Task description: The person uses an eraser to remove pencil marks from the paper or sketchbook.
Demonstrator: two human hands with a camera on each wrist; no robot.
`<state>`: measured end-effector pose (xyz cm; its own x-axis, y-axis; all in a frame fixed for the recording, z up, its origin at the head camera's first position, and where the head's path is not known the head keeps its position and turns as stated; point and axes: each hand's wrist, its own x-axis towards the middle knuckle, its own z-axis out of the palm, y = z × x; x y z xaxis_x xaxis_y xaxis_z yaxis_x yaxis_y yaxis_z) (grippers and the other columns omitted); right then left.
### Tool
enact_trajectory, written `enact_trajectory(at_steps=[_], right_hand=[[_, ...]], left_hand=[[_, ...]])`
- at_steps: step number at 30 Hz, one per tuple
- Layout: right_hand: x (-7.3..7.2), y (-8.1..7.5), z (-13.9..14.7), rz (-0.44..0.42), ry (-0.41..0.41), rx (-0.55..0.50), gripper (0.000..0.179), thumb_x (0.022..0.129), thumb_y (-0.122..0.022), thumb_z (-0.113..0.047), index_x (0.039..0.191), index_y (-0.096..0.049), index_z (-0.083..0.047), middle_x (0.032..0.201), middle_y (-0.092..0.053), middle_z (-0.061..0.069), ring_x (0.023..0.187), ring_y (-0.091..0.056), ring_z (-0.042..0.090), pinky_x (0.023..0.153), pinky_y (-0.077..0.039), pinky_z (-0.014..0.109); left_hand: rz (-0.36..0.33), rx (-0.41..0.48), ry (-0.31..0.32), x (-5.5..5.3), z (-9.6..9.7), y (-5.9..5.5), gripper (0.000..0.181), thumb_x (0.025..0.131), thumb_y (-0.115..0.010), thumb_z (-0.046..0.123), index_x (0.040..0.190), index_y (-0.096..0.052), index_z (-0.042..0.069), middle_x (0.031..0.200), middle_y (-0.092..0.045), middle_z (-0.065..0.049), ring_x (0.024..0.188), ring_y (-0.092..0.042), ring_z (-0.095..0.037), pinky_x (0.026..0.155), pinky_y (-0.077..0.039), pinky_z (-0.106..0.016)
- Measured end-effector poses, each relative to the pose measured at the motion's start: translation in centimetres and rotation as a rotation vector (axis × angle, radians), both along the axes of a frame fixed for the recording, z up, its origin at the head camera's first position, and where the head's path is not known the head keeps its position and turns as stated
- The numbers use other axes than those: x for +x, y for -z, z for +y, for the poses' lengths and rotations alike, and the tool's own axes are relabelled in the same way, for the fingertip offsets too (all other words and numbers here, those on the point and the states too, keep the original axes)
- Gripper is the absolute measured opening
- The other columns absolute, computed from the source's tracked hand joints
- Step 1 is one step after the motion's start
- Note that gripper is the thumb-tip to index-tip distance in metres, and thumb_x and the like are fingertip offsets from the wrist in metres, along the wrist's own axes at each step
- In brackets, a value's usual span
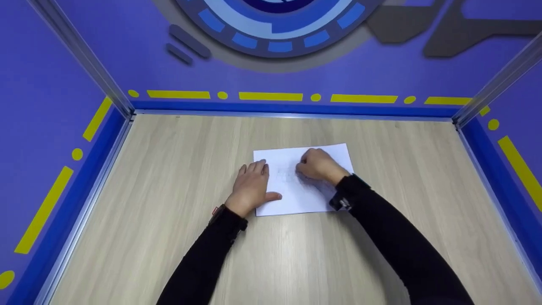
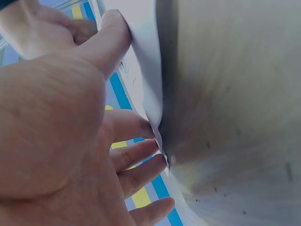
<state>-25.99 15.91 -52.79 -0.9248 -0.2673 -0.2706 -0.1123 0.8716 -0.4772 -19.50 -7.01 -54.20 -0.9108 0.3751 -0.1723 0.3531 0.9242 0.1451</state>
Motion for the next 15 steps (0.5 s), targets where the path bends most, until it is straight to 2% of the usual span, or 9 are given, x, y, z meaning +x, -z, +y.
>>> enact_trajectory(at_steps=[4,9,12,15], right_hand=[[0.2,-0.3,4.3,0.013,0.016,-0.022,0.033,0.087,-0.064,-0.027,0.057,-0.054,-0.016,0.057,-0.045,-0.005,0.058,-0.046,0.018,0.052,-0.036,0.030],[1.0,-0.4,9.1,-0.019,0.125,0.006,0.029,0.087,-0.065,-0.025,0.061,-0.057,-0.014,0.059,-0.045,-0.003,0.056,-0.045,0.016,0.049,-0.033,0.028],[1.4,-0.3,10.6,-0.053,0.170,0.021,0.031,0.088,-0.063,-0.026,0.061,-0.053,-0.013,0.059,-0.041,-0.003,0.055,-0.043,0.017,0.048,-0.032,0.028],[1.9,-0.3,11.2,-0.060,0.159,0.046,0.032,0.090,-0.059,-0.028,0.063,-0.052,-0.013,0.061,-0.041,-0.001,0.058,-0.044,0.018,0.049,-0.032,0.029]], left_hand=[[-0.009,-0.004,0.000,-0.1,0.0,-0.5,0.104,0.082,-0.066,0.068,0.153,-0.034,-0.001,0.162,-0.027,-0.016,0.149,-0.026,-0.035,0.123,-0.020,-0.058],[-0.015,0.017,0.003,0.1,0.1,-0.9,0.103,0.083,-0.066,0.067,0.153,-0.034,-0.002,0.162,-0.027,-0.017,0.150,-0.025,-0.035,0.123,-0.020,-0.058],[0.012,0.010,-0.002,0.2,0.2,-0.9,0.104,0.080,-0.068,0.068,0.151,-0.037,-0.001,0.161,-0.031,-0.016,0.149,-0.029,-0.034,0.122,-0.023,-0.057],[0.021,0.001,-0.002,0.4,0.3,-0.8,0.104,0.080,-0.068,0.068,0.151,-0.038,-0.001,0.160,-0.032,-0.015,0.149,-0.030,-0.033,0.122,-0.024,-0.057]])
